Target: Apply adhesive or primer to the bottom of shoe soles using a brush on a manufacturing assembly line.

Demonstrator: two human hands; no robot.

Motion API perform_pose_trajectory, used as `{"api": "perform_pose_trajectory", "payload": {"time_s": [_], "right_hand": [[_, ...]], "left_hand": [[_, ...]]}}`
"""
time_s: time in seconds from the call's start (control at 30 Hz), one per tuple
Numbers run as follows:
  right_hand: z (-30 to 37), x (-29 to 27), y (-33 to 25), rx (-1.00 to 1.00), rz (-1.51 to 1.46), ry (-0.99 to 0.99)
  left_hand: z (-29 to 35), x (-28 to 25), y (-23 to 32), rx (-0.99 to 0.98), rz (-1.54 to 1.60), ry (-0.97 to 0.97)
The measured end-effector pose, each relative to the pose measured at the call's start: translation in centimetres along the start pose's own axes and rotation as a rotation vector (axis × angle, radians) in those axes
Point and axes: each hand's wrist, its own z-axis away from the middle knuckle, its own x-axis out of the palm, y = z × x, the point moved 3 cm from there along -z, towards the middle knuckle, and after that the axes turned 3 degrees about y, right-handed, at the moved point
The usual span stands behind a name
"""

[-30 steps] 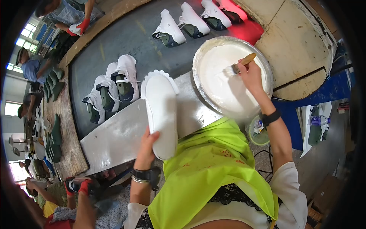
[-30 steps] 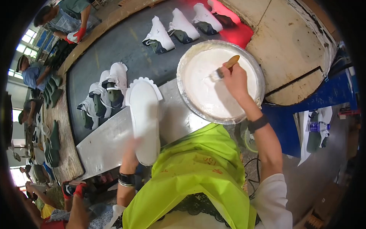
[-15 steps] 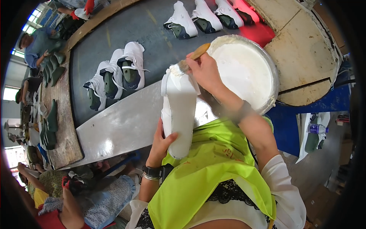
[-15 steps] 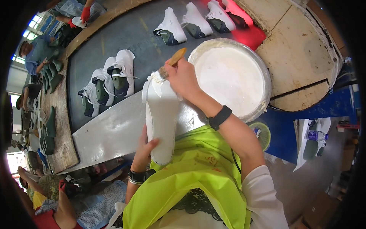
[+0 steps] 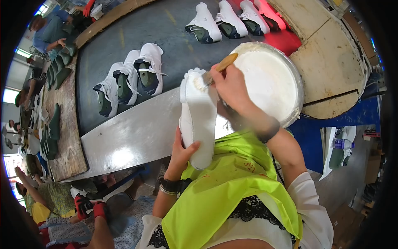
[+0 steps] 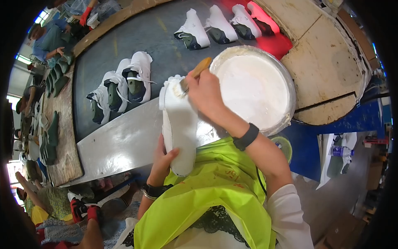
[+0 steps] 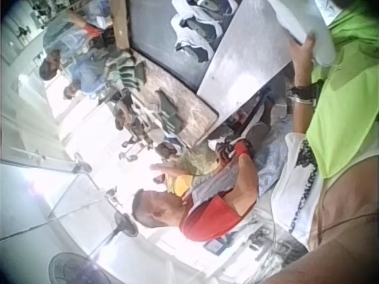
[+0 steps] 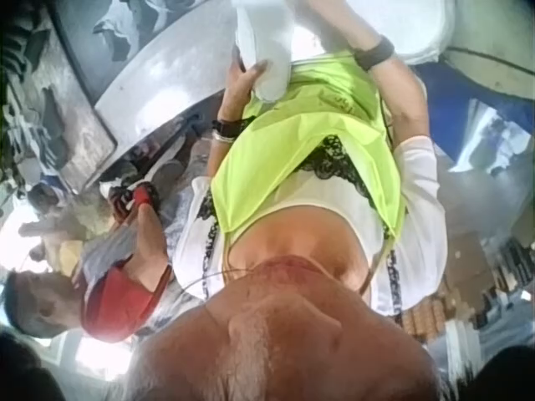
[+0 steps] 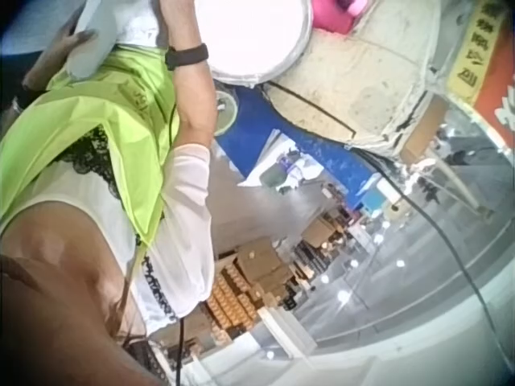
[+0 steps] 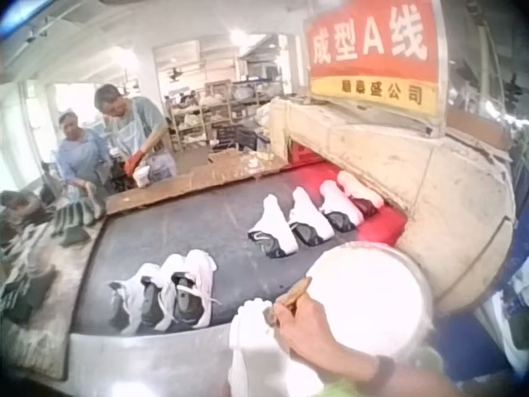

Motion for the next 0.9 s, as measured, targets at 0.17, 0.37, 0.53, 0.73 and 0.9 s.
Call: {"api": "perform_pose_trajectory", "payload": {"time_s": [0.17,0.37,0.53,0.73,0.9], "right_hand": [[1.8,2.8,-1.6,0.023,-0.159,-0.102],[-1.5,2.3,-1.7,-0.09,0.059,0.094],[1.1,2.2,-3.5,-0.019,0.073,-0.344],[-3.4,1.5,-2.0,-0.174,0.066,-0.194],[0.4,0.6,0.6,-0.208,0.131,-0.118]], "left_hand": [[0.2,0.0,-0.5,0.062,-0.058,0.027],[0.0,0.0,-0.2,0.062,-0.06,0.016],[0.1,-0.3,-0.1,0.054,-0.063,0.03],[0.0,-0.8,-0.4,0.082,-0.087,-0.012],[0.4,-1.6,0.3,0.035,0.052,-0.046]]}}
